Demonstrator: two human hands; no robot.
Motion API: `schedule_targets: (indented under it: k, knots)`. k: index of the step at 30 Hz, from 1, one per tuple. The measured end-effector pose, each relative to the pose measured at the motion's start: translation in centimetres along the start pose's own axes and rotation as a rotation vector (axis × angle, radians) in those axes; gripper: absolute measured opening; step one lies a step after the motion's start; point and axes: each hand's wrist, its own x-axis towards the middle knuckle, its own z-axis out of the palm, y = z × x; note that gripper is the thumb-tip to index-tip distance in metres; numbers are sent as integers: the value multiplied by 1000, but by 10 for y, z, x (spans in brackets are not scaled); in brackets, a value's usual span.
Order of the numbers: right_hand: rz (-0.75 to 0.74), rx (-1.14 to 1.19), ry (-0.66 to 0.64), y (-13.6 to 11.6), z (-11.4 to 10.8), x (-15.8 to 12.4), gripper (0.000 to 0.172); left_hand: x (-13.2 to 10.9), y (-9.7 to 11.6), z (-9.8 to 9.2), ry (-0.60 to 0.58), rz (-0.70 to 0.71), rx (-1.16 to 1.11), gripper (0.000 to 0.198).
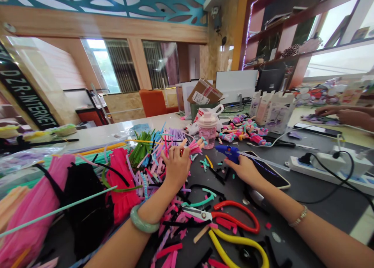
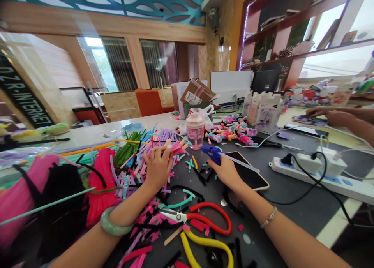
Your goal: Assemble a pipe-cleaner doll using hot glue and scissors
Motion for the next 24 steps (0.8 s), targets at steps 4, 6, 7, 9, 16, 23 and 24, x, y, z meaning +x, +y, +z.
schedule_targets:
  k: [4,6,7,9,16,23,24]
  knots:
    - [-11,-87,-6,1,1,1,21,0,1,0,39,-5,-11,21]
    - [-16,-115,-25,0,1,1,20,0,2,0,58,-14,-13,21]
    - [-18,-132,-35,-2,1,1,20,0,1,1,66,-18,-14,21]
    - [-14,-167,-59,-6,-1,0,18,0,1,1,84,-23,-17,21]
    - [-18,-262,-164,-33,-19,-14,42,-1,-1,3,159,-13,13,16]
    - [69,-483,-443,-77,-67,-67,64,0,-1,5,154,-32,4,17]
    - [21,-478,-461,-88,-75,-78,55,0,0,5,153,-34,1,17]
